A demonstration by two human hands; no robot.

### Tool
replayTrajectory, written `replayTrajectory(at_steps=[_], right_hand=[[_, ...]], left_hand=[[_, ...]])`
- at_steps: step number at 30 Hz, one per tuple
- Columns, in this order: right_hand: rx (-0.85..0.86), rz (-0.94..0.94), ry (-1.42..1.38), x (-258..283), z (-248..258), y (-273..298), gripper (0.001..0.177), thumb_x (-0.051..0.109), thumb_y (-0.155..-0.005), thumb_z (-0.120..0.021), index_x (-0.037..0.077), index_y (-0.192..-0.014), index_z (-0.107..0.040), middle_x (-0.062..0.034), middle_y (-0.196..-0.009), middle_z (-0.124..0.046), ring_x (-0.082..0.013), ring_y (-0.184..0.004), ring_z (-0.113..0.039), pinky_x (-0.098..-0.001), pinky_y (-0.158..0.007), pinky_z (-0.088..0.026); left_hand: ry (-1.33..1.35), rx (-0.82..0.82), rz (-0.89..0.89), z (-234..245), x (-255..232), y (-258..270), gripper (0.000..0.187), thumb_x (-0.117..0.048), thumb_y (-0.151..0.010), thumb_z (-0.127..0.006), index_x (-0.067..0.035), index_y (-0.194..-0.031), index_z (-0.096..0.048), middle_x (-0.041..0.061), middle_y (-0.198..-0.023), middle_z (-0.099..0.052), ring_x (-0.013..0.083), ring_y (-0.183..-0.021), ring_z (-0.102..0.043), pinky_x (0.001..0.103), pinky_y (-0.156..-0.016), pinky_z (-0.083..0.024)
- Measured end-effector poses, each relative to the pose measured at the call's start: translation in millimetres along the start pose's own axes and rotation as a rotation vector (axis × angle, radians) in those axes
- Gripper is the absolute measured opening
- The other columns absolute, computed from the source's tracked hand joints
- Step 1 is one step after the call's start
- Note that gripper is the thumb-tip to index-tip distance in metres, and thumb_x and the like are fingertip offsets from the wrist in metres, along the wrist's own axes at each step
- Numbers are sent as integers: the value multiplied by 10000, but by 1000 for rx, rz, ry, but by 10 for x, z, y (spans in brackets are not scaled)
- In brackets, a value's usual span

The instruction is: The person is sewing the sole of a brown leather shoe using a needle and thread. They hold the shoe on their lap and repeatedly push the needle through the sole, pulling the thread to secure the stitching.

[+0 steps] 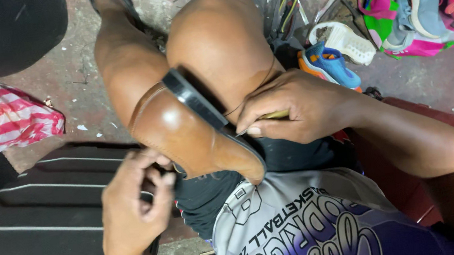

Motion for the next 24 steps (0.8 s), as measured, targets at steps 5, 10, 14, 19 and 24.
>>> replayTrajectory(at_steps=[5,10,14,19,24], right_hand=[[43,-93,3,-67,-38,19,178,142,-905,-684,85,-1060,-750,-61,-1048,-796,-208,-964,-781,-327,-839,-596],[3,-66,30,-81,-47,37,160,97,-882,-704,85,-1036,-746,-47,-991,-795,-182,-908,-782,-307,-807,-603],[-17,-72,18,-126,-51,71,147,67,-880,-728,86,-1024,-750,-29,-957,-799,-145,-865,-784,-286,-782,-612],[9,-60,66,-181,-12,91,155,62,-867,-743,80,-1020,-764,-33,-955,-796,-150,-854,-772,-280,-777,-596],[10,-54,65,-192,20,112,157,47,-870,-730,72,-1021,-764,-44,-970,-786,-165,-894,-750,-297,-797,-580]], left_hand=[[25,53,50,31,-19,1,297,-34,-810,-718,-14,-1105,-689,70,-818,-620,156,-667,-620,282,-637,-516],[-113,-130,204,98,-12,-11,112,-99,-924,-738,-50,-1023,-754,76,-784,-659,196,-639,-644,325,-625,-512],[-153,-273,-145,95,-211,-52,145,-79,-919,-735,-44,-1059,-715,125,-1039,-685,286,-965,-706,374,-822,-564],[-128,26,-166,-26,-308,-216,301,-185,-788,-809,-35,-1041,-747,123,-999,-668,319,-830,-688,415,-703,-550],[-189,70,-129,-42,-294,-218,234,-216,-796,-804,-61,-963,-755,106,-974,-639,330,-791,-692,437,-666,-541]])
Point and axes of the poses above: each hand's wrist, its own y-axis away from the middle knuckle, its own z-axis out of the back of the hand, x = y × z, the point moved 3 cm from there along -y, towards the middle knuckle
